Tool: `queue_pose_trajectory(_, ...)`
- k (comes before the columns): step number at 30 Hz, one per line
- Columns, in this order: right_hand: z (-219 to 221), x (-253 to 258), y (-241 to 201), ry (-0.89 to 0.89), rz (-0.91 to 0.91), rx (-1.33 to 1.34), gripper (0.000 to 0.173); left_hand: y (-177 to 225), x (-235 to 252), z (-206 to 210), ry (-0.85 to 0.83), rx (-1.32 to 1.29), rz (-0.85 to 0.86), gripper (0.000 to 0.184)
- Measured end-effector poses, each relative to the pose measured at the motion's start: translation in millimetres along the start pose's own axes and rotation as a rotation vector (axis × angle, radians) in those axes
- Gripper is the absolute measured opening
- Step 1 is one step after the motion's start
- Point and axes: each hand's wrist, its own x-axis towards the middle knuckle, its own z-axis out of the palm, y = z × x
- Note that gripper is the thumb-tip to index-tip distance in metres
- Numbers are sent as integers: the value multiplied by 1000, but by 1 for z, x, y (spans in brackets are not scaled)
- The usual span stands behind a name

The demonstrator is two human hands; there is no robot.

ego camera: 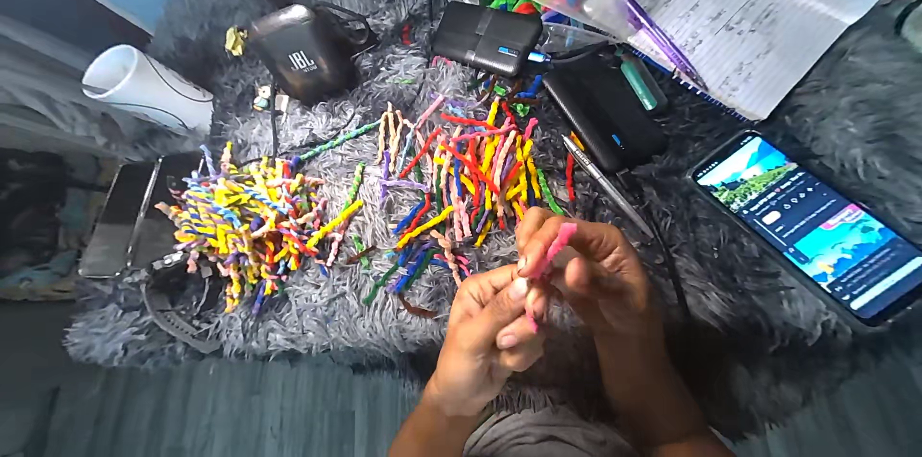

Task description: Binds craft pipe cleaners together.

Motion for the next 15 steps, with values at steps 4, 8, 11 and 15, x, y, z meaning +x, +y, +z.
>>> queue_pose_trajectory(4,2,-2,0,82,-27,-102,11,1,0,-1,-8,67,-4,14)
queue_pose_trajectory(8,5,0,2,141,-55,-143,8,-15,-2,-5,124,1008,517,20)
queue_pose_trajectory(11,5,-1,3,201,-43,-194,10,-22,1,-17,203,1573,854,20)
queue_pose_trajectory(15,4,-1,3,217,-40,-191,11,-22,3,-17,206,1550,857,21)
